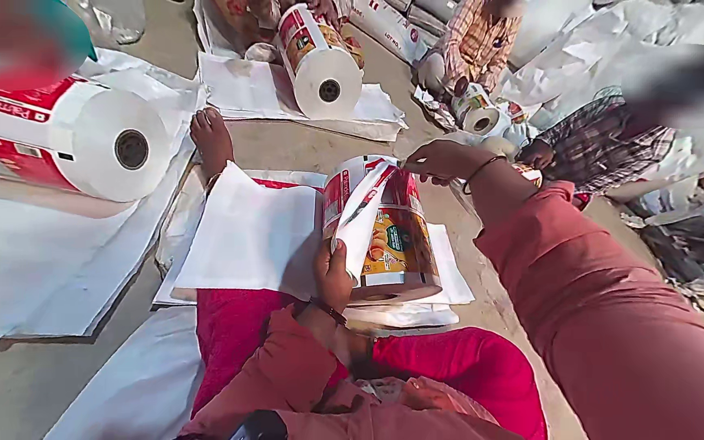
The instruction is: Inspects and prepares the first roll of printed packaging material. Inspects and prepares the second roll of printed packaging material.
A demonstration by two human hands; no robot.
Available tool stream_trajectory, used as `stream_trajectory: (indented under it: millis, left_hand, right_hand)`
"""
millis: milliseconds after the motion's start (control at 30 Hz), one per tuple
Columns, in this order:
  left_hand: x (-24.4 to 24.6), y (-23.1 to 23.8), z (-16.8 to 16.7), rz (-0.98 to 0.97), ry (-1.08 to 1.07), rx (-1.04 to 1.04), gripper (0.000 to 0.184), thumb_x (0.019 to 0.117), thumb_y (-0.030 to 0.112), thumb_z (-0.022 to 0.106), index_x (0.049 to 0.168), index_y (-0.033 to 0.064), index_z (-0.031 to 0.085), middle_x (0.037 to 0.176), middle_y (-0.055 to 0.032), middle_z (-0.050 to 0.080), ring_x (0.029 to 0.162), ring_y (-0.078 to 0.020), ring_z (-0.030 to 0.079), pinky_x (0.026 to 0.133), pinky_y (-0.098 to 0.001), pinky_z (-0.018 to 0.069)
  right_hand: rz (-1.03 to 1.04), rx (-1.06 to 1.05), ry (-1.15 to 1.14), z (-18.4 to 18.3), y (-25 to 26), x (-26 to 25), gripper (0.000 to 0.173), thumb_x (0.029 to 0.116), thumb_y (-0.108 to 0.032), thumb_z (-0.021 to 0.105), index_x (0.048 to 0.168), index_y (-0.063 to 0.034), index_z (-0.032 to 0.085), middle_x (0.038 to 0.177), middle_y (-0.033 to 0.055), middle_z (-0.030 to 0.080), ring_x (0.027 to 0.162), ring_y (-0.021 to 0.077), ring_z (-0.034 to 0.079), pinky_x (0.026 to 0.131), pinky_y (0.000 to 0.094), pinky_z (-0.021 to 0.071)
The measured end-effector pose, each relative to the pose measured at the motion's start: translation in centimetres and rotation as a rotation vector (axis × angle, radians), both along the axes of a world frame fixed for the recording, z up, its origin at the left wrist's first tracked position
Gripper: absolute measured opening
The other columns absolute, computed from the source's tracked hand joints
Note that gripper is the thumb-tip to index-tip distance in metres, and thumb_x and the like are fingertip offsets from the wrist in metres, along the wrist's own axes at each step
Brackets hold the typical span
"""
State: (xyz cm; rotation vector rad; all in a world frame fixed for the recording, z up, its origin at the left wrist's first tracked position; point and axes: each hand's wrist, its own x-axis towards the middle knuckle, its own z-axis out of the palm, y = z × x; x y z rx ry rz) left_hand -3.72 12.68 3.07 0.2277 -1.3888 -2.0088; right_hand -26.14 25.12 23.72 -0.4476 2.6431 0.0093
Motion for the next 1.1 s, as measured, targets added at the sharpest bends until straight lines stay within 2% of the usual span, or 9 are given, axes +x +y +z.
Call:
stream_trajectory:
  millis: [67, 167, 267, 400, 600, 700, 867, 1000, 1100]
  left_hand:
    - [0.3, -0.1, 0.1, 0.061, 0.092, -0.016, 0.029, 0.1052, 0.006, 0.038, 0.113, -0.0080, 0.063, 0.102, -0.0013, 0.068, 0.101, 0.0007, 0.065, 0.096, -0.0231, 0.0541]
    - [0.7, -1.2, 0.3, 0.152, 0.123, -0.020, 0.029, 0.1069, 0.013, 0.041, 0.114, -0.0023, 0.064, 0.101, 0.0029, 0.069, 0.100, 0.0000, 0.066, 0.093, -0.0264, 0.0563]
    - [1.5, -4.2, 1.6, 0.221, -0.058, 0.042, 0.034, 0.1111, 0.024, 0.039, 0.122, 0.0003, 0.062, 0.105, -0.0015, 0.069, 0.100, -0.0036, 0.068, 0.094, -0.0299, 0.0581]
    - [2.5, -9.9, 1.5, 0.315, -0.257, 0.008, 0.037, 0.1104, 0.029, 0.045, 0.126, 0.0002, 0.062, 0.111, -0.0072, 0.069, 0.103, -0.0069, 0.068, 0.097, -0.0321, 0.0557]
    - [8.8, -20.0, -3.8, 0.198, -1.133, -0.680, 0.060, 0.1097, 0.045, 0.041, 0.127, -0.0089, 0.063, 0.126, -0.0342, 0.063, 0.125, -0.0474, 0.058, 0.107, -0.0653, 0.0401]
    - [10.5, -21.2, -6.4, 0.097, -1.361, -0.780, 0.058, 0.1081, 0.041, 0.047, 0.135, -0.0096, 0.057, 0.137, -0.0358, 0.057, 0.133, -0.0495, 0.052, 0.111, -0.0651, 0.0386]
    - [9.4, -17.2, 1.1, 0.361, -1.003, -0.991, 0.049, 0.0995, 0.023, 0.064, 0.138, -0.0069, 0.056, 0.145, -0.0361, 0.048, 0.139, -0.0506, 0.045, 0.114, -0.0611, 0.0370]
    - [5.4, -10.8, 5.1, -0.011, -0.469, -1.232, 0.035, 0.1062, 0.023, 0.054, 0.129, -0.0010, 0.064, 0.143, -0.0238, 0.055, 0.135, -0.0373, 0.053, 0.109, -0.0529, 0.0477]
    - [2.7, -4.0, 6.4, -0.320, -0.286, -1.390, 0.036, 0.1061, 0.027, 0.054, 0.132, 0.0066, 0.067, 0.150, -0.0182, 0.052, 0.140, -0.0363, 0.048, 0.116, -0.0554, 0.0383]
  right_hand:
    - [-0.053, -0.026, -0.054, 1.3, 0.0, 0.6, 0.035, 0.1082, -0.028, 0.053, 0.143, -0.0248, 0.059, 0.092, 0.0055, 0.071, 0.053, 0.0091, 0.052, 0.049, 0.0261, 0.0444]
    - [-0.215, -0.312, 0.153, 0.7, 1.3, 1.6, 0.043, 0.1048, -0.014, 0.053, 0.148, -0.0198, 0.053, 0.099, 0.0137, 0.069, 0.065, 0.0184, 0.063, 0.059, 0.0361, 0.0544]
    - [-0.355, -0.640, 0.205, -0.9, 3.1, 4.9, 0.049, 0.1060, -0.017, 0.051, 0.154, -0.0226, 0.045, 0.103, 0.0116, 0.069, 0.063, 0.0167, 0.061, 0.055, 0.0330, 0.0525]
    - [-0.421, -0.766, 0.265, -5.5, 8.8, 10.0, 0.056, 0.1049, -0.017, 0.055, 0.158, -0.0159, 0.037, 0.103, 0.0142, 0.069, 0.059, 0.0179, 0.060, 0.051, 0.0360, 0.0534]
    - [-0.810, -0.998, 0.341, -12.1, 19.0, 18.2, 0.051, 0.1015, -0.009, 0.059, 0.151, -0.0137, 0.045, 0.107, 0.0148, 0.067, 0.062, 0.0168, 0.066, 0.053, 0.0308, 0.0558]
    - [-0.960, -1.094, 0.356, -15.7, 22.6, 20.4, 0.055, 0.0980, -0.004, 0.059, 0.150, -0.0109, 0.042, 0.108, 0.0158, 0.063, 0.068, 0.0176, 0.067, 0.056, 0.0318, 0.0564]
    - [-1.082, -1.304, 0.266, -18.2, 24.2, 20.7, 0.050, 0.1003, -0.011, 0.058, 0.148, -0.0163, 0.043, 0.102, 0.0092, 0.065, 0.068, 0.0146, 0.061, 0.057, 0.0310, 0.0503]
    - [-0.929, -1.403, 0.175, -18.3, 23.3, 20.6, 0.047, 0.1014, -0.018, 0.049, 0.148, -0.0218, 0.044, 0.103, 0.0037, 0.065, 0.065, 0.0101, 0.057, 0.055, 0.0276, 0.0469]
    - [-0.876, -1.417, 0.144, -18.1, 22.8, 21.0, 0.050, 0.0998, -0.016, 0.051, 0.149, -0.0195, 0.042, 0.106, 0.0042, 0.065, 0.069, 0.0106, 0.058, 0.057, 0.0283, 0.0479]
